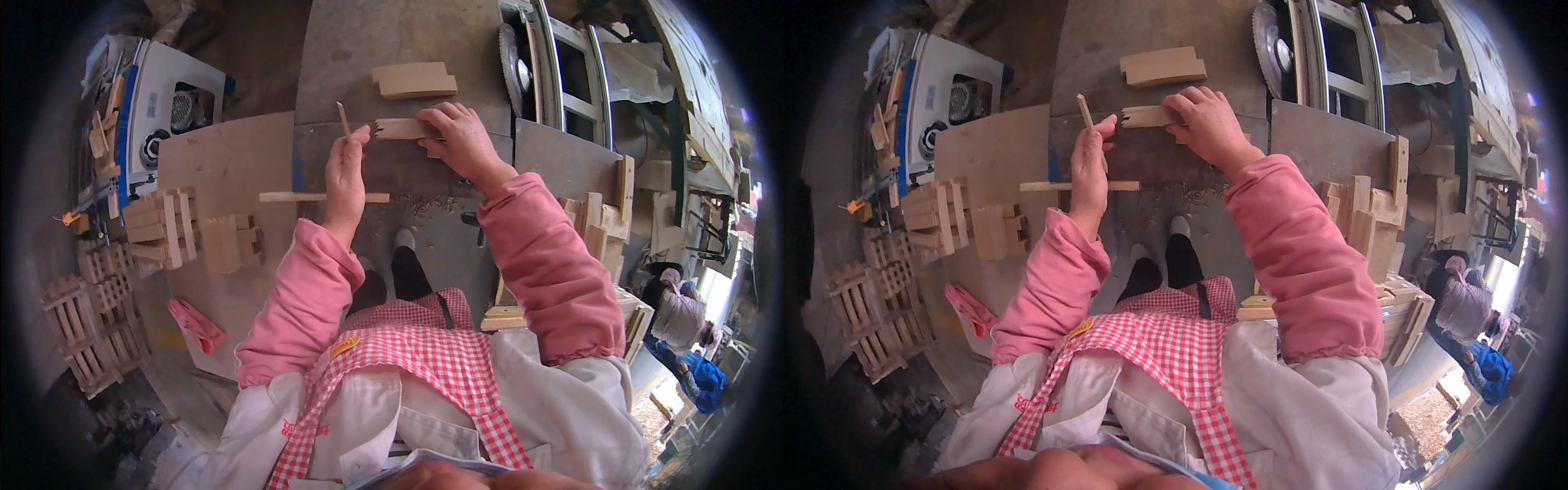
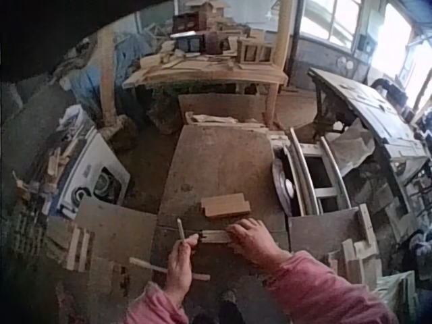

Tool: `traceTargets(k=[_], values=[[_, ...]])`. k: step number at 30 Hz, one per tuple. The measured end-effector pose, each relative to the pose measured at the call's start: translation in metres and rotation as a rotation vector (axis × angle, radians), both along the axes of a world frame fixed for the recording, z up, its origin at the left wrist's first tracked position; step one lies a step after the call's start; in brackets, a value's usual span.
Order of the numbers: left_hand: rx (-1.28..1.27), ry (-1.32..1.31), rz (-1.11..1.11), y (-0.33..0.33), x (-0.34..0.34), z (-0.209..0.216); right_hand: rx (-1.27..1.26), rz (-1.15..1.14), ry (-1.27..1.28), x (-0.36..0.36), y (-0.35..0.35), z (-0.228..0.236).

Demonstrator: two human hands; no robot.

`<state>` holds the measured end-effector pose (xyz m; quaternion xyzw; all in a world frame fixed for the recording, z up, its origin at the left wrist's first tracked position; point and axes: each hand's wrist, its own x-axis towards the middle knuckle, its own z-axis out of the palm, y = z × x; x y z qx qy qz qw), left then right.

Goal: The person assembles small wooden slats into a slatted block by hand, repeatedly picking up pieces, aligning them, and stacking them on a workbench. The person also handles a thin wooden dowel and a rubber band, inserting the dowel into the block and securing it with the band.

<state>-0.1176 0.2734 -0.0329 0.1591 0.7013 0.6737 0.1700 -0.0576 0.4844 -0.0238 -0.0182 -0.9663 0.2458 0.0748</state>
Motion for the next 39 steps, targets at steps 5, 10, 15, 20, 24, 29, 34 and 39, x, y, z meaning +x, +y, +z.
traceTargets(k=[5,10,15,20,24,29,34,39], values=[[0.055,-0.016,-0.069,0.001,-0.001,0.000,-0.003,0.000,-0.021,0.000,-0.001,0.000],[0.308,-0.244,0.107,0.011,-0.008,-0.005,-0.058,-0.108,-0.020,0.009,0.002,0.004],[0.411,-0.296,0.137,0.031,-0.014,-0.009,-0.364,-0.307,-0.155,0.033,0.014,0.007],[0.460,-0.257,0.114,0.043,-0.009,-0.011,-0.517,-0.462,-0.092,0.035,0.012,-0.007],[0.447,-0.239,0.118,0.043,-0.008,-0.013,-0.515,-0.401,-0.112,0.027,0.010,-0.006],[0.487,-0.265,0.149,0.043,-0.009,-0.015,-0.109,-0.214,0.106,0.019,0.006,0.014],[0.406,-0.266,0.173,0.036,-0.014,-0.008,0.091,-0.017,-0.043,-0.006,-0.013,0.020],[0.474,-0.383,0.219,-0.022,-0.018,0.013,-0.629,-0.034,-0.184,0.002,-0.031,0.041]])
